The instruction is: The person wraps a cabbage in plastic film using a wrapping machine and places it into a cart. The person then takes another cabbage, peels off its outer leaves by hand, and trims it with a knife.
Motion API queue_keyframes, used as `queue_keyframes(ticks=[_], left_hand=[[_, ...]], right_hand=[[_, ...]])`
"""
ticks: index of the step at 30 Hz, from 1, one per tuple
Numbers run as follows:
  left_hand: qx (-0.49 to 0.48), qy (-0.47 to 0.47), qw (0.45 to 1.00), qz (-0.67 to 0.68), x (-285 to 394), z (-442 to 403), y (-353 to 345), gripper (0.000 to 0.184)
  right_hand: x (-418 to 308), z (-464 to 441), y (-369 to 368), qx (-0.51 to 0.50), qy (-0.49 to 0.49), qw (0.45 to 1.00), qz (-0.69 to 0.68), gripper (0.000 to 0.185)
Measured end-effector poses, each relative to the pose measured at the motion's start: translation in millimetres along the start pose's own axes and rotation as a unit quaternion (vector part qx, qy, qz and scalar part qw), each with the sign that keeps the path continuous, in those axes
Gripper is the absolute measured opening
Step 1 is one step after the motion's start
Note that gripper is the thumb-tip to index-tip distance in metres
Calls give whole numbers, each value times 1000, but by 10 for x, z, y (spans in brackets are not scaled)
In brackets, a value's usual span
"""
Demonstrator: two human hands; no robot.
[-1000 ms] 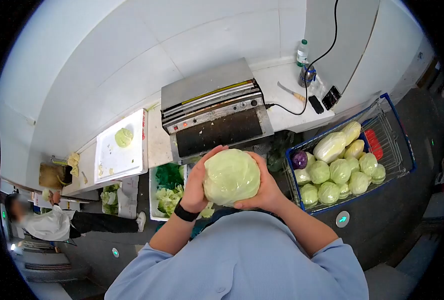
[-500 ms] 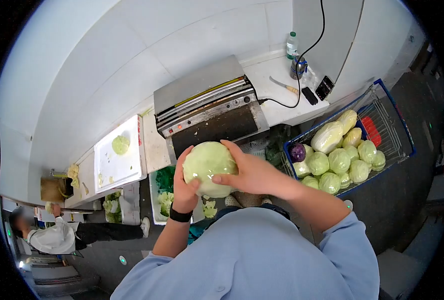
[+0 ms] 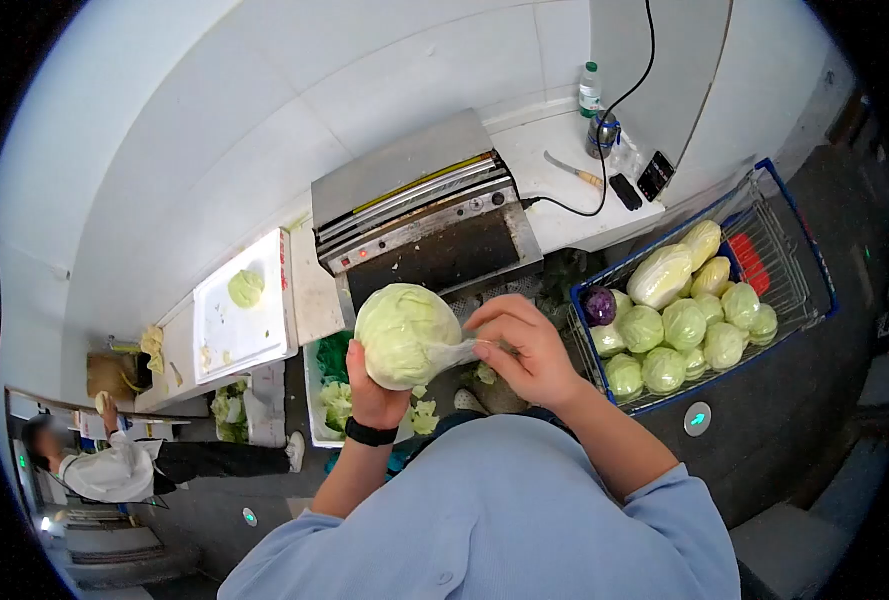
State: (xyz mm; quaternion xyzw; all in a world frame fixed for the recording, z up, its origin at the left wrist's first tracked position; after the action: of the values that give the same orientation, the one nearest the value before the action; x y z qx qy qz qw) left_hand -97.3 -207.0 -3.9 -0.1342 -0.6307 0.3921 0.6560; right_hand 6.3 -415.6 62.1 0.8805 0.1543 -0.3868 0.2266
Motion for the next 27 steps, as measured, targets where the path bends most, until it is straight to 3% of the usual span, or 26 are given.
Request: queue_keyframes(ticks=[3,8,11,17,20,26,27], left_hand=[[8,16,999,38,-49,29,4,76],[30,-9,994,106,-92,92,-37,72],[36,-24,991,124,-101,132,-73,74],[16,-42,994,102,-84,206,-206,78],[18,-36,995,93,-132,216,-223,80],[10,-23,995,96,-188,223,-241,81],[14,-13,993,115,-206,226,-273,81]], right_hand=[[72,112,-153,28,-84,986,-144,12],[202,169,-345,108,-288,888,-342,19],[322,193,-465,119,-326,850,-396,20],[372,210,-599,144,-323,852,-386,18],[279,172,-688,210,-288,868,-347,18],[445,217,-701,173,-295,910,-235,22],[556,241,-753,177,-346,876,-286,23]])
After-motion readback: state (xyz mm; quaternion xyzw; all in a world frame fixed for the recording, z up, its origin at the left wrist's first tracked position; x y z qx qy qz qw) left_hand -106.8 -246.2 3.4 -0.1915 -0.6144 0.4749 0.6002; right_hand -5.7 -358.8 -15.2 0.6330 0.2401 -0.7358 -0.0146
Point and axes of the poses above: each hand's wrist, its own z-axis away from the middle knuckle, its own y-axis out of the back of the hand, x = y × z, the point moved 5 cm from there along -z, towards the middle knuckle, and after that the axes turned 4 degrees about z, right-handed, at the moved point
